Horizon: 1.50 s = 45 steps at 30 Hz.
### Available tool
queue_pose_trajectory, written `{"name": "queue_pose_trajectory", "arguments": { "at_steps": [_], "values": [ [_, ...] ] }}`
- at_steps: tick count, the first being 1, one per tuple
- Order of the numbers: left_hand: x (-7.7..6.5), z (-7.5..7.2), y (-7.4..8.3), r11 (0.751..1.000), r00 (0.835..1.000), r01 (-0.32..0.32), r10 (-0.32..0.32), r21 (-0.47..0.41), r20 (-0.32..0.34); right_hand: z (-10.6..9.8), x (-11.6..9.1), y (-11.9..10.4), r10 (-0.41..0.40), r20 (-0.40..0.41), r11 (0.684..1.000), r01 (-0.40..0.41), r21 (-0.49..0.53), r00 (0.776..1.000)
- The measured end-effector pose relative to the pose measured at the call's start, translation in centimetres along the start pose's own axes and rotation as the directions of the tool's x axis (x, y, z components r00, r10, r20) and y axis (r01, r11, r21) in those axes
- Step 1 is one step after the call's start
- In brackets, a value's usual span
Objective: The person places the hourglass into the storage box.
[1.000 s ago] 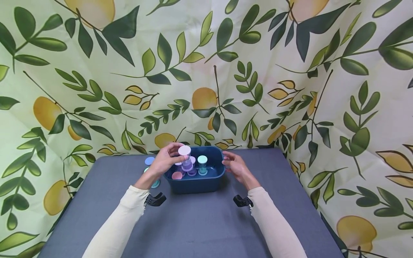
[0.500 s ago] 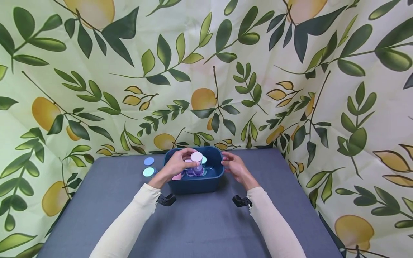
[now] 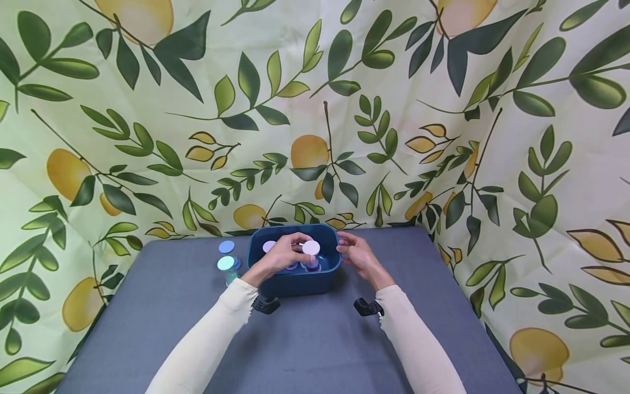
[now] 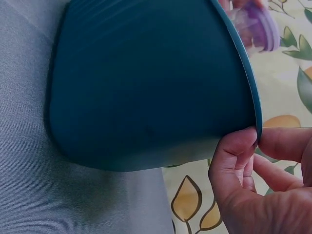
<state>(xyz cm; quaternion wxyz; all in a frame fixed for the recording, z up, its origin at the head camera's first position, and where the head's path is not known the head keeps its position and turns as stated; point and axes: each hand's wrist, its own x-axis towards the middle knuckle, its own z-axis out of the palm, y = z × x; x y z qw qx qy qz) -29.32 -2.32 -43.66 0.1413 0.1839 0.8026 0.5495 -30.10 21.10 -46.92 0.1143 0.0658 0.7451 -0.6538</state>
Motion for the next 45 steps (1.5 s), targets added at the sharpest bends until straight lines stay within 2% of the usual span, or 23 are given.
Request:
{"name": "queue_pose_trajectory", "arguments": {
  "at_steps": [10,17,25,34,45],
  "values": [
    [1.1,1.1,-0.8,0.997,0.995,0.072,-0.074,0.043,0.067,-0.1,0.1,0.2,-0.015,0.026,1.0,0.014,0.024,1.0],
    [1.9,1.7,-1.1,0.992,0.995,0.038,-0.049,0.117,0.086,0.0,0.2,0.2,-0.028,0.034,0.999,0.027,0.039,0.999],
    [2.6,2.2,-1.6,0.979,0.99,0.042,-0.068,0.198,0.126,-0.1,0.0,0.3,-0.033,0.037,0.999,0.032,0.042,0.999],
    [3.2,2.4,-2.1,0.97,0.976,0.044,-0.093,0.237,0.199,0.0,0.1,0.4,-0.026,0.03,0.999,0.025,0.043,0.999],
    [3.6,2.8,-2.2,0.961,0.963,0.053,-0.121,0.272,0.241,-0.2,0.0,0.2,-0.023,0.022,0.999,0.022,0.029,0.999]
  ]
}}
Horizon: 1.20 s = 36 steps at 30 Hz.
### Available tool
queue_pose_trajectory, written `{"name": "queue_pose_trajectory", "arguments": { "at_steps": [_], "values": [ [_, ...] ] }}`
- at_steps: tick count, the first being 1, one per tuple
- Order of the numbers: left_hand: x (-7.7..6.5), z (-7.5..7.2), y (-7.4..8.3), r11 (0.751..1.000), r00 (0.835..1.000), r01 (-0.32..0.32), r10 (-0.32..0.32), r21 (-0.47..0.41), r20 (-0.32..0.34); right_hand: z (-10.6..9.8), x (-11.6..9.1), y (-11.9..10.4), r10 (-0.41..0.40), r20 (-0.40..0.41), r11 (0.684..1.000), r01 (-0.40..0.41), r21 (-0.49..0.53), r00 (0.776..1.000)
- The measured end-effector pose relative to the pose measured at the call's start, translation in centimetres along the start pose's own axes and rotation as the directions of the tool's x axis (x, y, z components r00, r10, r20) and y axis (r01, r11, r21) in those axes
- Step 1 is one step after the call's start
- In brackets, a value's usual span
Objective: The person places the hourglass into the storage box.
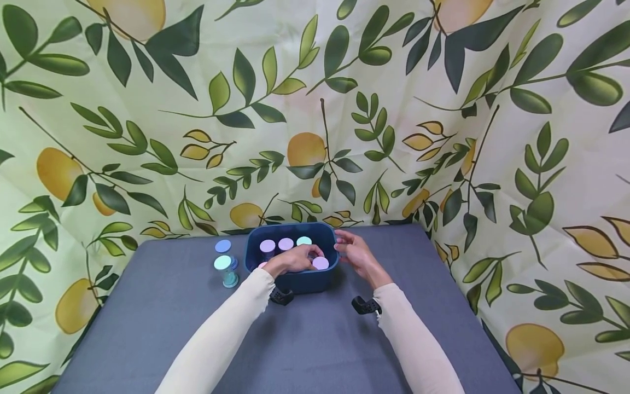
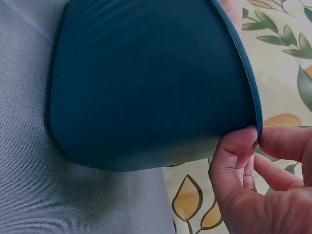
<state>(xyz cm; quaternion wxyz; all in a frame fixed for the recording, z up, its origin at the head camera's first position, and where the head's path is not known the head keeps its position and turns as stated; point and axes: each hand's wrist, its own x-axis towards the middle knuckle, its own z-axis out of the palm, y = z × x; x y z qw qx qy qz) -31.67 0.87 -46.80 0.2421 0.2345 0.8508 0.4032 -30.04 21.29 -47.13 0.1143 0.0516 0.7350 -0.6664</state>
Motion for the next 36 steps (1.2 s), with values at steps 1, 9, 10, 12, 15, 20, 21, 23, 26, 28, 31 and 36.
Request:
{"name": "queue_pose_trajectory", "arguments": {
  "at_steps": [1,9,10,12,15,20,21,23,26,28,31,36],
  "values": [
    [0.0,0.0,0.0,1.0,1.0,0.002,-0.002,-0.001,0.001,0.0,0.0,0.0,-0.002,0.001,1.0,0.002,0.0,1.0],
    [-0.1,-0.1,-0.2,1.0,1.0,0.008,-0.008,0.005,0.003,0.3,-0.2,-0.3,-0.009,0.009,1.0,0.009,0.015,1.0],
    [-0.1,-0.2,-0.2,1.0,1.0,0.006,-0.006,0.006,0.007,0.3,-0.2,-0.4,-0.01,0.008,1.0,0.009,0.016,1.0],
    [-0.1,-0.4,-0.1,1.0,1.0,-0.002,0.002,0.012,0.011,0.3,-0.1,-0.5,-0.013,0.011,1.0,0.013,0.012,1.0],
    [-0.2,-0.6,0.0,1.0,1.0,-0.015,0.015,0.011,0.017,0.3,0.0,-0.5,-0.011,0.008,1.0,0.011,0.011,1.0],
    [-0.6,-0.9,0.3,0.998,0.998,-0.066,0.066,-0.01,0.003,0.2,-0.1,-0.4,-0.01,0.005,1.0,0.01,0.014,1.0],
    [-0.8,-1.0,0.3,0.997,0.997,-0.078,0.078,-0.014,-0.005,0.2,-0.1,-0.4,-0.012,0.006,1.0,0.012,0.014,1.0],
    [-1.3,-1.3,0.5,0.995,0.995,-0.097,0.096,-0.03,-0.022,0.1,-0.1,-0.3,-0.014,0.01,1.0,0.014,0.012,1.0],
    [-2.1,-1.8,0.8,0.991,0.991,-0.122,0.12,-0.05,-0.051,0.1,-0.1,-0.2,-0.014,0.009,1.0,0.014,0.007,1.0],
    [-2.7,-2.1,1.0,0.988,0.989,-0.138,0.133,-0.074,-0.071,0.1,-0.1,-0.2,-0.008,0.003,1.0,0.008,0.002,1.0],
    [-3.5,-2.7,1.1,0.982,0.983,-0.16,0.15,-0.099,-0.104,0.1,-0.1,-0.1,-0.001,-0.002,1.0,0.001,-0.006,1.0],
    [-5.0,-3.4,1.3,0.97,0.97,-0.206,0.185,-0.127,-0.156,0.1,-0.1,-0.1,0.01,-0.01,1.0,-0.01,-0.007,1.0]
  ]
}}
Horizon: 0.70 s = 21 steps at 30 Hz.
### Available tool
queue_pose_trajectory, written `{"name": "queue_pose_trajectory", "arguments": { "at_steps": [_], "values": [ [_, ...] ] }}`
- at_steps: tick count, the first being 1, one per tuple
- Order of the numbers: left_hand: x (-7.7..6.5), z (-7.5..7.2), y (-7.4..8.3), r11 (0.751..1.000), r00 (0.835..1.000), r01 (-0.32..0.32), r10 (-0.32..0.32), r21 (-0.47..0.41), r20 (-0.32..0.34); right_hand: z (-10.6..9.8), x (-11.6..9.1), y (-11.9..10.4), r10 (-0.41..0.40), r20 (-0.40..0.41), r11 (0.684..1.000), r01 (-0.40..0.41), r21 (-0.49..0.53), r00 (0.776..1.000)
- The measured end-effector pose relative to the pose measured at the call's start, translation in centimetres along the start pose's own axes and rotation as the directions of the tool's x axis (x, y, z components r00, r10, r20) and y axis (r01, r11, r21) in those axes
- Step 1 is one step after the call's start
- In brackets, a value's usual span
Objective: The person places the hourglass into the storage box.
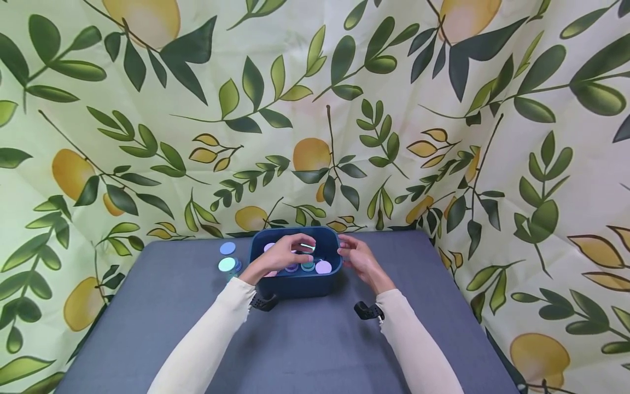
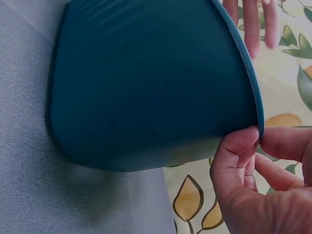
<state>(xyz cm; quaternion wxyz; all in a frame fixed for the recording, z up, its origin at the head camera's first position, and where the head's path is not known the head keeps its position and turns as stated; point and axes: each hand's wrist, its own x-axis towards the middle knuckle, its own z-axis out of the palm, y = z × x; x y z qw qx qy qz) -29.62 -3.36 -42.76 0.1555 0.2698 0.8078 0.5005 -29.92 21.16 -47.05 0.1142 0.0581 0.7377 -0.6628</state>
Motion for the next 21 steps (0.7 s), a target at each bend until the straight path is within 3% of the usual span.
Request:
{"name": "queue_pose_trajectory", "arguments": {
  "at_steps": [12,21],
  "values": [
    [-3.0,-1.6,0.5,0.998,0.989,-0.06,0.056,-0.022,-0.136,-0.1,-0.2,0.1,0.006,0.002,1.0,-0.007,0.002,1.0],
    [-5.6,-2.9,0.6,1.0,0.966,-0.019,0.016,-0.01,-0.257,-0.1,0.1,0.2,0.002,-0.008,1.0,-0.002,-0.012,1.0]
  ]
}}
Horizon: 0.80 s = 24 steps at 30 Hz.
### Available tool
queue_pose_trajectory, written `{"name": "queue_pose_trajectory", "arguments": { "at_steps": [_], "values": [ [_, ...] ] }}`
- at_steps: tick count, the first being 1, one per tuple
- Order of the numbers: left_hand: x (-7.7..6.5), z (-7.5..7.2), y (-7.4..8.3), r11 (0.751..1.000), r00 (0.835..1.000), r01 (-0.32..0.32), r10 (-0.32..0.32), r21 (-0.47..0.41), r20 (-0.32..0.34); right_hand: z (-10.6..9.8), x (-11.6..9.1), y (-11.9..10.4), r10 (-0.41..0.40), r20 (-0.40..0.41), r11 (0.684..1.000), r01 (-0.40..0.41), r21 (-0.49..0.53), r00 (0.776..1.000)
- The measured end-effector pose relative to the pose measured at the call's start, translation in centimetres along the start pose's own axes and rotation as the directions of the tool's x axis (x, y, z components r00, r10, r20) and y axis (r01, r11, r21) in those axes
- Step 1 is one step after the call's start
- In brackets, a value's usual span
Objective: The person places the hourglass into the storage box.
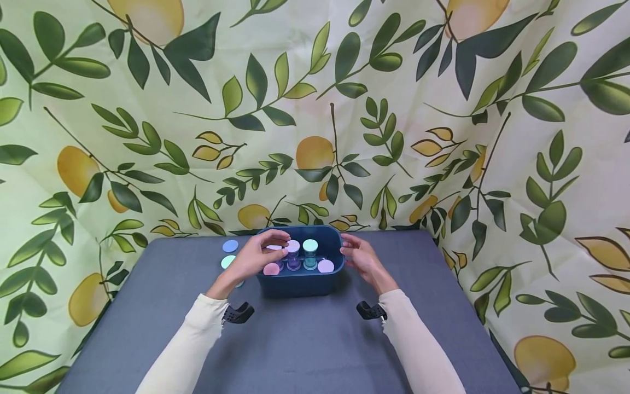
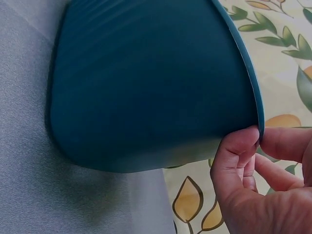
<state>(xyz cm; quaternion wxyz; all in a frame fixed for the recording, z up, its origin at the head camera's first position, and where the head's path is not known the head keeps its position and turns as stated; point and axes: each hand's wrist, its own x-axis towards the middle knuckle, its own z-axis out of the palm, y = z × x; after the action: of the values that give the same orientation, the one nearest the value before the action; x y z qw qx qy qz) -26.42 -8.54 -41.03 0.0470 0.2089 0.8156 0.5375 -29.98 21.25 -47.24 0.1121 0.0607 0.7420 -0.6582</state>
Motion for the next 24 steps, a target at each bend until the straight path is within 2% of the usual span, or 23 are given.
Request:
{"name": "queue_pose_trajectory", "arguments": {
  "at_steps": [10,12,17,19,24],
  "values": [
    [-2.2,-2.7,-1.1,0.999,0.991,-0.051,0.051,0.001,-0.122,-0.1,0.0,-0.1,-0.007,0.02,1.0,0.007,0.011,1.0],
    [-3.0,-3.2,-0.6,0.998,0.987,-0.057,0.058,0.009,-0.153,-0.1,0.1,-0.1,-0.005,0.02,1.0,0.005,0.012,1.0],
    [-4.2,-4.4,-1.6,0.998,0.962,-0.058,0.066,0.037,-0.267,-0.1,0.1,0.0,0.005,0.016,1.0,-0.005,0.019,1.0],
    [-4.4,-4.8,-2.9,0.997,0.947,-0.056,0.067,0.046,-0.313,-0.2,0.1,0.0,0.008,0.013,1.0,-0.008,0.017,1.0],
    [-5.3,-5.6,-4.0,0.998,0.919,-0.046,0.055,0.03,-0.389,-0.2,0.1,-0.1,0.015,0.009,1.0,-0.015,0.016,1.0]
  ]
}}
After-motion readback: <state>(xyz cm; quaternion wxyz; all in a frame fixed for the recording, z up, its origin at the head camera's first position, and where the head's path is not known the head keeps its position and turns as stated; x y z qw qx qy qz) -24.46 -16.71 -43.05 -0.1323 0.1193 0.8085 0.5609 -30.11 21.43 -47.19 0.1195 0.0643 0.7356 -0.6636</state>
